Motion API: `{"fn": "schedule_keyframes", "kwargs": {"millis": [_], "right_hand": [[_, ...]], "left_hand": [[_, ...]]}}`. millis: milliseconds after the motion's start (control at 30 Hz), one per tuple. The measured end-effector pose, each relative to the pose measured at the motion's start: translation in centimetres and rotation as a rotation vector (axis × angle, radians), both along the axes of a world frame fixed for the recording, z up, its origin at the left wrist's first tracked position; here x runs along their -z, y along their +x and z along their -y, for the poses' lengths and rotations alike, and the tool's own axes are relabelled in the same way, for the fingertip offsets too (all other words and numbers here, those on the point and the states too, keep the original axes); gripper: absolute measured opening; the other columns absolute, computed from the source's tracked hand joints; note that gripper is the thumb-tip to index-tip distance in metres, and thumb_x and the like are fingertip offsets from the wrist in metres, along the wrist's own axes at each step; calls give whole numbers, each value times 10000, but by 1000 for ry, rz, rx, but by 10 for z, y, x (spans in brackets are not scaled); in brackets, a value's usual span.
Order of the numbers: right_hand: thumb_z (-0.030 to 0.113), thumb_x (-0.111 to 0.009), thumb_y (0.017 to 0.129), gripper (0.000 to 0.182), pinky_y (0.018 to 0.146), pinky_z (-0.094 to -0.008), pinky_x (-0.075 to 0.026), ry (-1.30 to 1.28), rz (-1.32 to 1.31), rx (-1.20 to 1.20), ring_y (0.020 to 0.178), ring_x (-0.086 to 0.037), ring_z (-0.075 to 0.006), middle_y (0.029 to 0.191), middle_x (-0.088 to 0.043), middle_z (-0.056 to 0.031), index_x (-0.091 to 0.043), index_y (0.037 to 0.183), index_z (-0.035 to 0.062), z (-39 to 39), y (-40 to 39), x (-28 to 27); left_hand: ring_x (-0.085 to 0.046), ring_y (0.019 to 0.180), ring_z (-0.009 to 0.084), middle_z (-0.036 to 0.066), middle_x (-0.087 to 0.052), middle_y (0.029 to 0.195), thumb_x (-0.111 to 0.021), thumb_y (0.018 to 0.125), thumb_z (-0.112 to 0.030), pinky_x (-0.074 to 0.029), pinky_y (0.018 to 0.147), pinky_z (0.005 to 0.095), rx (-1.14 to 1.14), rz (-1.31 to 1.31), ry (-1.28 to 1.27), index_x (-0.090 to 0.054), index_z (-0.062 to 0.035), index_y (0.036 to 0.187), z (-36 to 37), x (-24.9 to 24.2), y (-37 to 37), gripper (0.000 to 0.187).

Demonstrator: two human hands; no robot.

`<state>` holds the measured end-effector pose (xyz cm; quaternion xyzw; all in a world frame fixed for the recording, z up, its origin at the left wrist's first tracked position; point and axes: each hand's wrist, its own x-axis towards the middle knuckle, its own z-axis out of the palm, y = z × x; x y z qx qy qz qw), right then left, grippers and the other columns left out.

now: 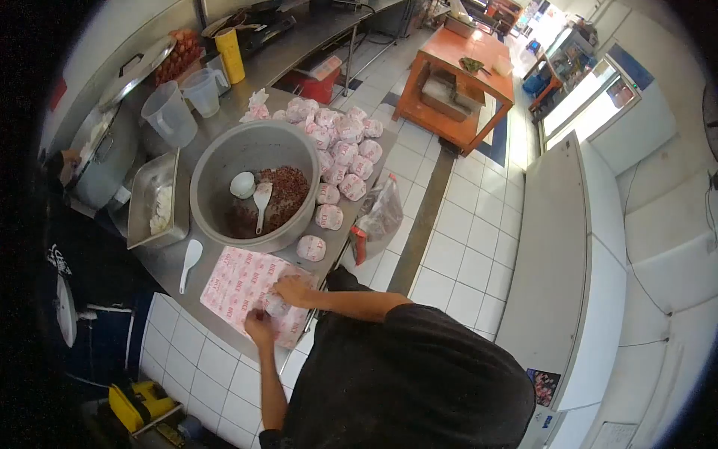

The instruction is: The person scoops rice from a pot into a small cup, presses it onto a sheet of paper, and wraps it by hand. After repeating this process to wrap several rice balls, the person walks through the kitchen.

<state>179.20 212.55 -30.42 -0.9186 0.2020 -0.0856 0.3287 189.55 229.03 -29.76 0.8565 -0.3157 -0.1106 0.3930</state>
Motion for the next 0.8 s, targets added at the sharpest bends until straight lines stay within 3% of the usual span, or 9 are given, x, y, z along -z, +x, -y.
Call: {"fn": "schedule_keyframes", "kwargs": {"millis": [200,267,333,433,500,600,633,700,800], "right_hand": [[242,-624,851,343,1028,-569,-415,-239,111,148,981,-624,-444,1062,-642,-278,-639,1069,-23,-32,-30,-23],[293,-554,910,443,1091,-606,-333,122,-214,223,1038,-618,-457,1139,-624,-301,-605,1174,-59,-26,-11,-27],[350,-498,962,525,1096,-600,-333,14,-202,209,1093,-613,-462,1196,-608,-331,-587,1191,-113,-28,1,-16],[398,-547,951,567,1050,-536,-413,-24,-167,314,1115,-624,-422,1220,-611,-318,-593,1204,-106,-29,25,15],[444,-615,897,633,1012,-455,-456,935,-258,386,1133,-619,-371,1212,-629,-284,-585,1255,-77,-11,10,-41],[441,-643,856,686,1008,-395,-448,882,-52,376,1179,-586,-335,1249,-613,-254,-547,1321,-55,-27,15,-15],[369,-623,915,567,805,-362,-532,801,21,464,1061,-630,-245,1259,-605,-212,-564,1306,-38,-38,17,-19],[347,-606,928,557,815,-368,-531,738,115,434,1089,-617,-242,1295,-579,-218,-543,1327,-36,-44,25,-10],[310,-570,970,494,793,-364,-537,775,342,414,1042,-635,-221,1239,-620,-190,-537,1324,-33,-56,21,-75]], "left_hand": [[-628,859,330,235,-638,968,-620,854,-42,-495,773,403,-80,137,-220,-670,74,1127,2,-19,-69,301],[-627,968,338,253,-642,1084,-566,929,-76,-490,880,404,-95,5,-351,-577,81,1322,3,-16,-75,423],[-531,755,118,57,-593,859,-549,1015,-317,-475,691,274,-227,-143,-448,-459,83,1414,16,26,-75,572],[-604,956,185,112,-648,1077,-507,1048,-303,-499,865,347,-415,-768,-512,-538,79,1344,18,21,-60,485],[-606,1031,199,129,-650,1153,-527,1041,-340,-489,927,362,-486,-831,-545,-558,76,1325,21,27,-50,505],[-591,1083,199,108,-647,1199,-602,996,-425,-465,954,352,-582,-838,-745,-582,61,1309,36,-16,-66,578],[-590,1072,179,90,-649,1185,-622,988,-411,-455,950,321,-562,-811,-732,-605,34,1283,37,-27,-68,535],[-589,1060,159,72,-651,1171,-643,979,-398,-446,946,290,-561,-791,-709,-628,7,1257,39,-42,-71,491],[-604,991,163,83,-673,1067,-608,996,-407,-490,857,350,-491,-753,-812,-589,38,1298,35,-76,-65,537]]}}
